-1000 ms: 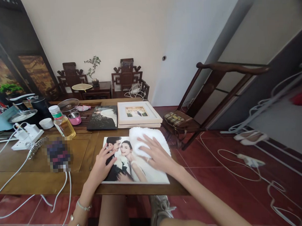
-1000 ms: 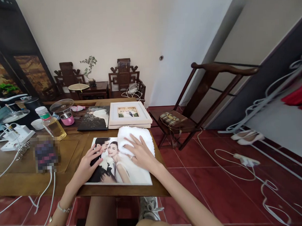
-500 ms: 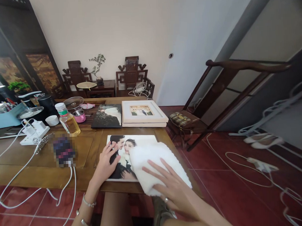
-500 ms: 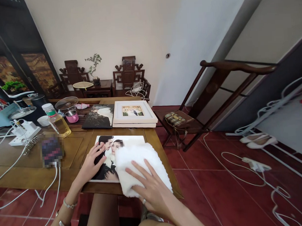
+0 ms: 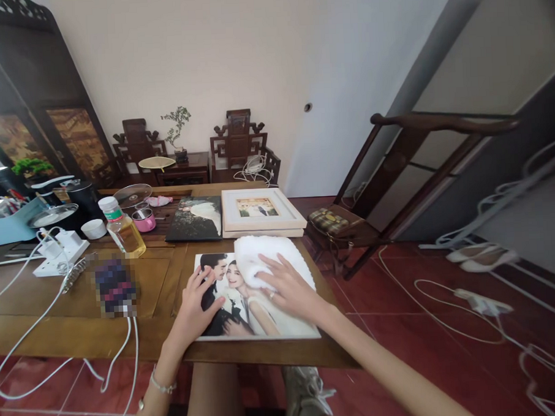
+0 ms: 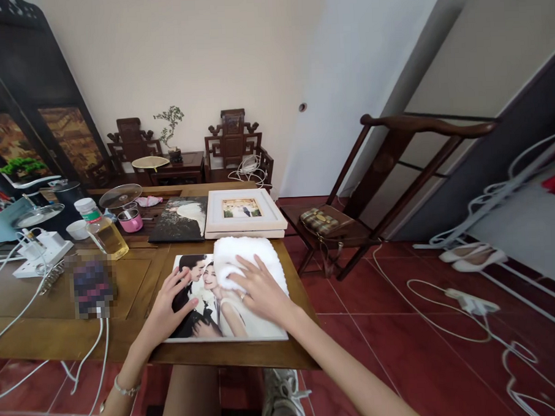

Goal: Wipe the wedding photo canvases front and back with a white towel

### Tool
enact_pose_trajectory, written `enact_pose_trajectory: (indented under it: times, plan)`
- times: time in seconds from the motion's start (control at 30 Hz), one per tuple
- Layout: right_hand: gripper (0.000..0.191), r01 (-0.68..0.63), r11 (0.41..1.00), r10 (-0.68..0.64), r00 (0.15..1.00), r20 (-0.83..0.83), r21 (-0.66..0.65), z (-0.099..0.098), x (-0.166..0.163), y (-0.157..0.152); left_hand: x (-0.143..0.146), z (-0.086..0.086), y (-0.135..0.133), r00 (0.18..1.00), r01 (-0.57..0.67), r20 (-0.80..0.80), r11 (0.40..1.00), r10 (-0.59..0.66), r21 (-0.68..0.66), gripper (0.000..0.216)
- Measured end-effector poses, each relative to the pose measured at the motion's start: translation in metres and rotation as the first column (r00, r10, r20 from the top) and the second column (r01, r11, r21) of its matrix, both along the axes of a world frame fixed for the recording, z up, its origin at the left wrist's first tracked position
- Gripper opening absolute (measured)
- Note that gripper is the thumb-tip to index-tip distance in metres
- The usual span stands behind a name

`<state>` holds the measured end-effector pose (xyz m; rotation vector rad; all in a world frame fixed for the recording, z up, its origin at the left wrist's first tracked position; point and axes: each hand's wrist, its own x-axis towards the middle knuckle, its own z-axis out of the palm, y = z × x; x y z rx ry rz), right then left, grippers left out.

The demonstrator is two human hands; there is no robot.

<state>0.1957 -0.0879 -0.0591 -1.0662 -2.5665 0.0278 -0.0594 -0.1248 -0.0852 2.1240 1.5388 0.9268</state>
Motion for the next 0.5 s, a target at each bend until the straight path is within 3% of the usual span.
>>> enact_pose_trajectory:
  times: [0.27, 0.37, 0.5]
  plan:
    - [0.027, -0.236, 0.970, 0.233, 0.970, 0.062, 0.053, -0.005, 0.021, -0.083, 0.003, 0.001, -0.001, 1.000, -0.007, -0.026, 0.999, 0.008, 0.037, 0.046]
    - [0.026, -0.271, 0.962, 0.267, 0.961, 0.074, 0.036, -0.003, 0.025, -0.085, 0.003, 0.002, -0.002, 0.999, 0.007, -0.043, 0.999, -0.005, 0.041, 0.047]
    - [0.026, -0.184, 0.983, 0.184, 0.983, 0.020, -0.011, 0.000, 0.020, -0.054, -0.001, 0.003, 0.001, 0.998, 0.045, -0.048, 0.999, -0.043, 0.029, 0.048]
